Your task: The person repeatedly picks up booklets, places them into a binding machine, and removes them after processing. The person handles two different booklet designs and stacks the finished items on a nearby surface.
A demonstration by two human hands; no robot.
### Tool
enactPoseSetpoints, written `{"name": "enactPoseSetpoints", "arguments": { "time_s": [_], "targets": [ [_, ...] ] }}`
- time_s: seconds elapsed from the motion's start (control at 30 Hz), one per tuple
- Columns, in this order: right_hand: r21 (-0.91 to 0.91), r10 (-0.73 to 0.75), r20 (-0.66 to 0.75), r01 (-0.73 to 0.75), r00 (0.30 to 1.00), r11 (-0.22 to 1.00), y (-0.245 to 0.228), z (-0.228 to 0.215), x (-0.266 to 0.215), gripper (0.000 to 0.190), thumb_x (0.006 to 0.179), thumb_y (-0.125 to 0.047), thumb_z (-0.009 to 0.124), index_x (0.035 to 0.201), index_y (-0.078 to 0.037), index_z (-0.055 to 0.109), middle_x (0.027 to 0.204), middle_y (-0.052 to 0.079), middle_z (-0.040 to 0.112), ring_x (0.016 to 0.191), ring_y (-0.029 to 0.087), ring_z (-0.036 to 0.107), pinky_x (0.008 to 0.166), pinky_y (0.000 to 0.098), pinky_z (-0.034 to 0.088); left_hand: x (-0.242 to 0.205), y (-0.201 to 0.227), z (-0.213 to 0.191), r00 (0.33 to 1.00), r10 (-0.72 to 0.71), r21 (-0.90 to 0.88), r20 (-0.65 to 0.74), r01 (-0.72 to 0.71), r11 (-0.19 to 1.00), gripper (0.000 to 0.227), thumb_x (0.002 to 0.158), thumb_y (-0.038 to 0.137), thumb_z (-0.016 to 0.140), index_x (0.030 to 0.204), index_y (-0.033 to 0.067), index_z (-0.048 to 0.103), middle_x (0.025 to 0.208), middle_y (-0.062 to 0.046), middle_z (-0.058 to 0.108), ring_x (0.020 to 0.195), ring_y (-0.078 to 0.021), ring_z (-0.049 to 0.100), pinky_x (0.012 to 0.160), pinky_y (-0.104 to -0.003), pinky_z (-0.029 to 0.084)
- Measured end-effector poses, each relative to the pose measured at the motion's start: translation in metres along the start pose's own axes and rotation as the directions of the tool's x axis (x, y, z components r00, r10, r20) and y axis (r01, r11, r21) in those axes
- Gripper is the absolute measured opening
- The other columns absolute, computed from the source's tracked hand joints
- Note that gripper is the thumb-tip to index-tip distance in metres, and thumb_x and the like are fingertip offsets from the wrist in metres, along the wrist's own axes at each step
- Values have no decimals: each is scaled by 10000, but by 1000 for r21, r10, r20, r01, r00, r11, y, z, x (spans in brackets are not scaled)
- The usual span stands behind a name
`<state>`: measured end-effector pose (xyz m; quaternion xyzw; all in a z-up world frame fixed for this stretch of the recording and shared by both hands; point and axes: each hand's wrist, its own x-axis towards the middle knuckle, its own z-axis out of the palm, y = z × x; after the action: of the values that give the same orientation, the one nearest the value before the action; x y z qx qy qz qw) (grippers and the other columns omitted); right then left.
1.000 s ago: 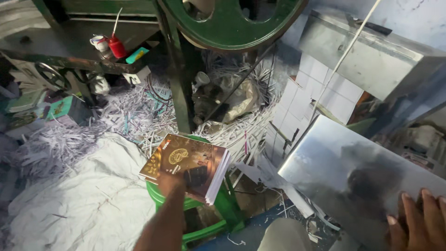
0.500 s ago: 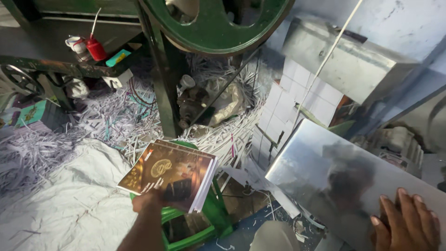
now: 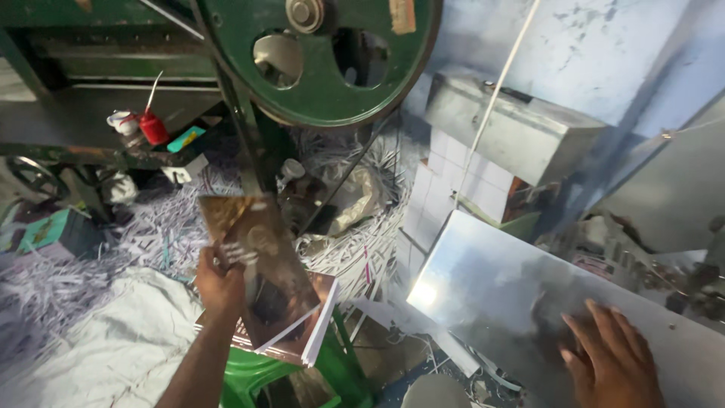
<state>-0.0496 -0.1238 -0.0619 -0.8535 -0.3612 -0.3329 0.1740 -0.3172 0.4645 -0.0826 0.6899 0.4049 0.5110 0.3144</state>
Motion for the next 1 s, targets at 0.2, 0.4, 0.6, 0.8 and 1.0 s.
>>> {"name": "enactPoseSetpoints", "arguments": {
  "time_s": [0.2, 0.4, 0.6, 0.8, 1.0],
  "targets": [
    [404, 229, 137, -265, 964, 875, -47, -57, 41, 585, 791, -332, 738, 1344, -174, 629, 1469, 85, 594, 1410, 250, 522, 1151, 376, 389, -52, 174, 0, 946, 193, -728, 259, 60, 683, 344, 832, -151, 626, 1007, 107, 482, 932, -2, 541, 834, -64, 548, 722, -228, 494],
    [864, 103, 224, -247, 969, 440, -73, -132, 107, 799, 866, -226, 777, 1546, -18, 414, 1476, 153, 575, 1353, 248, 529, 1056, 386, 424, -135, 311, -2, 798, 280, -796, 534, 362, 486, 315, 889, -82, 738, 1053, 62, 510, 960, -107, 691, 883, -186, 678, 781, -334, 588],
    [791, 360, 548, -607, 755, 69, -69, -185, 110, 401, 829, -148, 731, 1190, 26, 711, 1055, 114, 799, 900, 172, 706, 779, 355, 571, -205, 351, 27, 673, 249, -716, 696, 627, 306, 492, 759, -53, 753, 1209, -5, 561, 1050, -198, 770, 956, -254, 763, 875, -393, 635],
    [681, 594, 332, -622, 733, 386, -58, -204, 85, 335, 839, -190, 770, 1117, -5, 748, 940, 97, 815, 789, 155, 728, 699, 337, 585, -218, 356, 68, 808, 413, -747, 420, 49, 663, 562, 789, 17, 830, 1228, 15, 481, 1272, -271, 589, 1152, -335, 597, 951, -490, 514],
    [67, 637, 201, -659, 744, 749, -66, -224, 80, 435, 846, -358, 819, 1249, -212, 742, 827, 154, 795, 697, 284, 748, 688, 390, 601, -229, 413, 51, -28, 999, -232, 42, -973, -17, 473, 934, 191, 635, 1394, 91, 596, 1516, -141, 542, 1442, -332, 473, 1174, -591, 333]
  ]
}}
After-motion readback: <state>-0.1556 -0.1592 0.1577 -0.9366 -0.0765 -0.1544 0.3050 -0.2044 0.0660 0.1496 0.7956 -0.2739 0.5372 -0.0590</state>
